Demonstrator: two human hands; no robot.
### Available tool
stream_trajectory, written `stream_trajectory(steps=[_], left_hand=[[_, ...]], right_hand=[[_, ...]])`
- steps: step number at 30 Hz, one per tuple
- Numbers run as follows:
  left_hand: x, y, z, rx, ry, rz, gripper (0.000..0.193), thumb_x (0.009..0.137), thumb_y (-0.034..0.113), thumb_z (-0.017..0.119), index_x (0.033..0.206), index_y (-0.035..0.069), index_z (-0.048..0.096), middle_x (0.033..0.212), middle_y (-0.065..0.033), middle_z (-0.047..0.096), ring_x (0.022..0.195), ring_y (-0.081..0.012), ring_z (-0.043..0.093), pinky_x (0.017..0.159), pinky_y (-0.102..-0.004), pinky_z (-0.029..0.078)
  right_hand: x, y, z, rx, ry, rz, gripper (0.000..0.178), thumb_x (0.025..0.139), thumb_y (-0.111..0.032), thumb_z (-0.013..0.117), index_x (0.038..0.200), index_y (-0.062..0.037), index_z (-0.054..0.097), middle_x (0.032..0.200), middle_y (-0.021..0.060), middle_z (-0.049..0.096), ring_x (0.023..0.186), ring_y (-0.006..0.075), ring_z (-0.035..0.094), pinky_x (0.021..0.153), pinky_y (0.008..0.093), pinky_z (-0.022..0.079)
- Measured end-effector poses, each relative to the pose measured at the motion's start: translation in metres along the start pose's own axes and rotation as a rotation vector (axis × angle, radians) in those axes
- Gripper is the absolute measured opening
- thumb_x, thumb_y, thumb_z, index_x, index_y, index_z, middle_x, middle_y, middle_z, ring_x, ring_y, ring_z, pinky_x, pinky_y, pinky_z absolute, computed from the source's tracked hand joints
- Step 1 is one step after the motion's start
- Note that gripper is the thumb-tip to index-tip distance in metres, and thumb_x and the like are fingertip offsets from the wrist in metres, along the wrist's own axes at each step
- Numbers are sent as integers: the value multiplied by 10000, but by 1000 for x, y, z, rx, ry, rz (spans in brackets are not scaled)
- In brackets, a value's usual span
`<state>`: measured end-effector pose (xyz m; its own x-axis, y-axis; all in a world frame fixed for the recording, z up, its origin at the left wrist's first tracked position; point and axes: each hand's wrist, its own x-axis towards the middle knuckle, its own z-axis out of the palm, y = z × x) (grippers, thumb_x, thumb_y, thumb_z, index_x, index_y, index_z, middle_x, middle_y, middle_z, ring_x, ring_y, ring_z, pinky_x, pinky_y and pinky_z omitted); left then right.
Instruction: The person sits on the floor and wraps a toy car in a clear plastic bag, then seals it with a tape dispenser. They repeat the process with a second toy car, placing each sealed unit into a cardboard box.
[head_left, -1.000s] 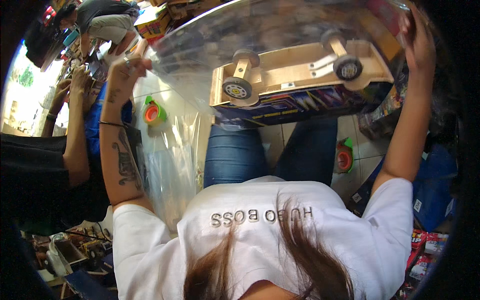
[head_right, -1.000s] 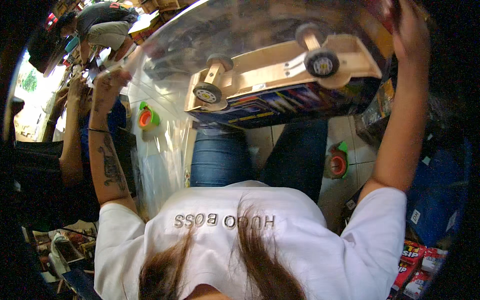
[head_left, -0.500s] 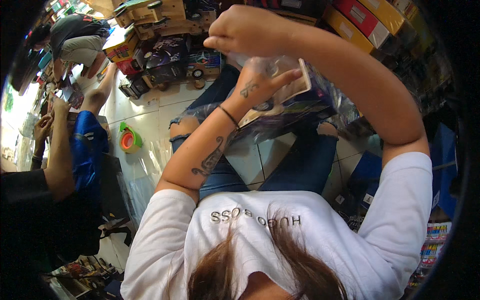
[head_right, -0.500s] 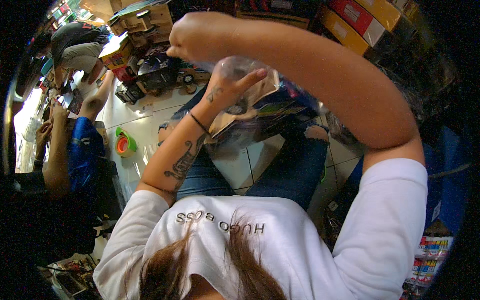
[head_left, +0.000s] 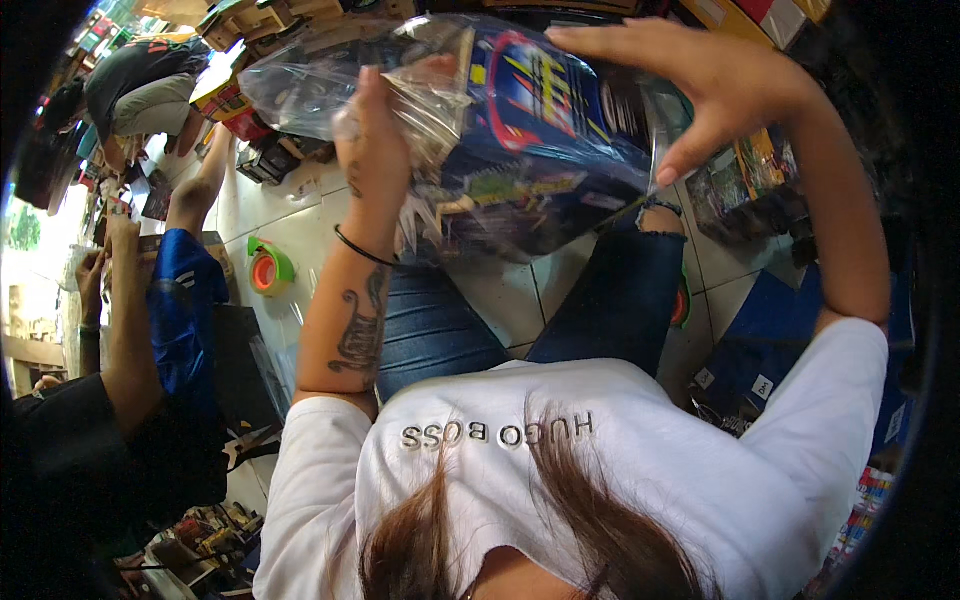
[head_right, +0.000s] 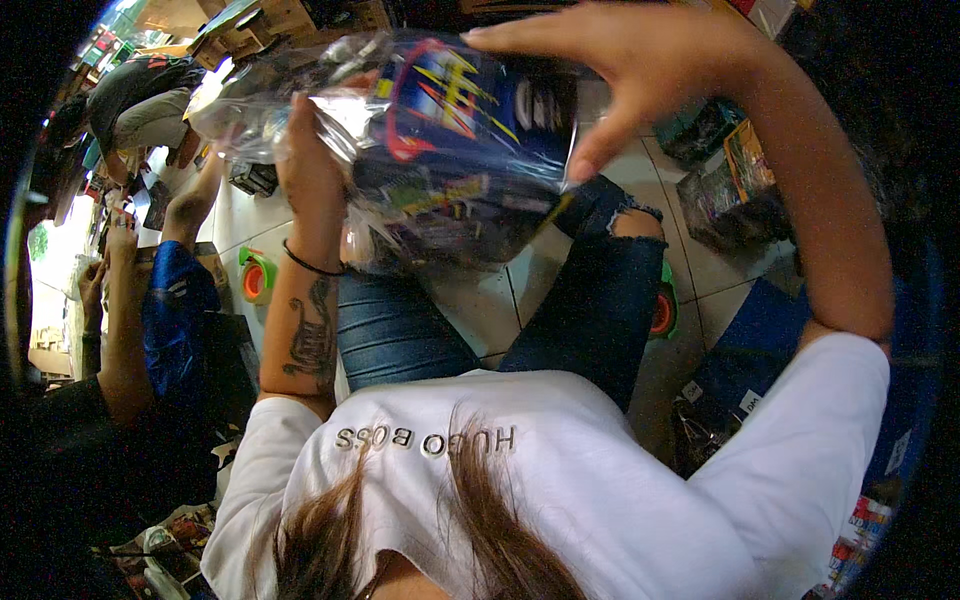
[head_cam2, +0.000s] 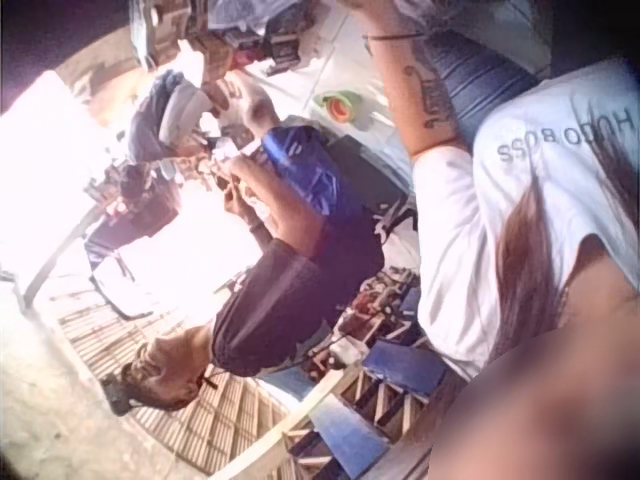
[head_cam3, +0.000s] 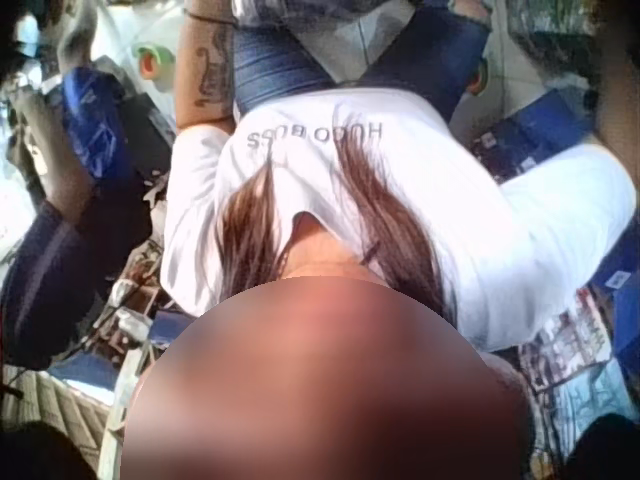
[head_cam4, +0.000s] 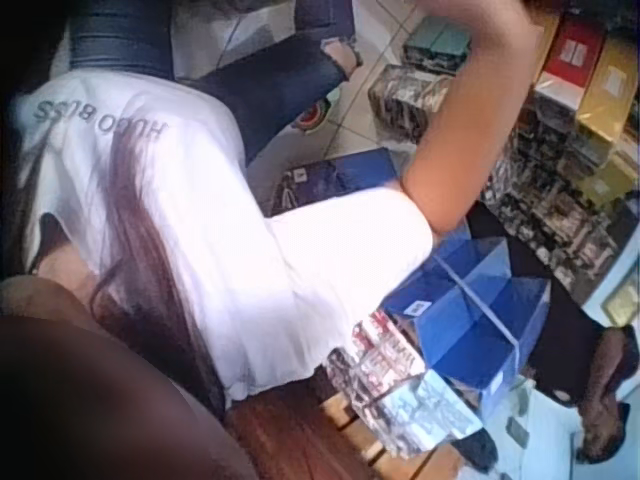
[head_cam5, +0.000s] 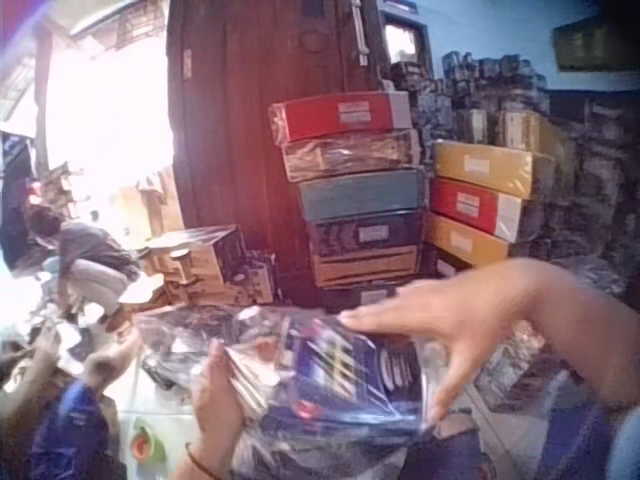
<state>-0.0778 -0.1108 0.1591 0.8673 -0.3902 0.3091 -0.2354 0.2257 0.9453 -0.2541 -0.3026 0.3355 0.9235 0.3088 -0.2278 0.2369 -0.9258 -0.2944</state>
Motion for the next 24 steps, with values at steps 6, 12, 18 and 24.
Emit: stream_trajectory(steps=[6, 12, 18, 24], left_hand=[[19, 16, 8, -475, -56, 49, 447, 999, 293, 400, 997, -106, 601, 1010, -202, 670, 907, -226, 661, 828, -278, 509], [32, -1, 12, -415, 204, 11, 345, 981, 308, 460, 1007, -8, 598, 944, -81, 644, 836, -164, 621, 759, -285, 489], [21, -10, 23, -217, 198, 28, 407, 987, 339, 431, 917, -11, 627, 897, -78, 636, 838, -158, 604, 771, -279, 475], [-20, -46, 3, -503, 69, -166, 510, 1009, 334, 339, 1087, -94, 605, 1088, -179, 652, 943, -220, 643, 858, -310, 503]], right_hand=[[-21, 35, 24, -270, 475, -420, 657, 764, -475, 741, 1260, -95, 539, 1384, 192, 447, 1303, 324, 415, 1061, 445, 327], [-20, 30, -4, -142, 470, -247, 254, 872, -280, 670, 964, -55, 597, 912, 70, 637, 862, 224, 622, 900, 363, 447], [-1, 12, -2, -168, 748, 277, 492, 838, -389, 678, 1098, 17, 580, 925, 165, 669, 879, 250, 649, 796, 363, 483], [34, 53, 0, -46, 403, 298, 215, 774, -165, 631, 801, 41, 684, 664, 153, 667, 631, 253, 654, 607, 372, 511]])
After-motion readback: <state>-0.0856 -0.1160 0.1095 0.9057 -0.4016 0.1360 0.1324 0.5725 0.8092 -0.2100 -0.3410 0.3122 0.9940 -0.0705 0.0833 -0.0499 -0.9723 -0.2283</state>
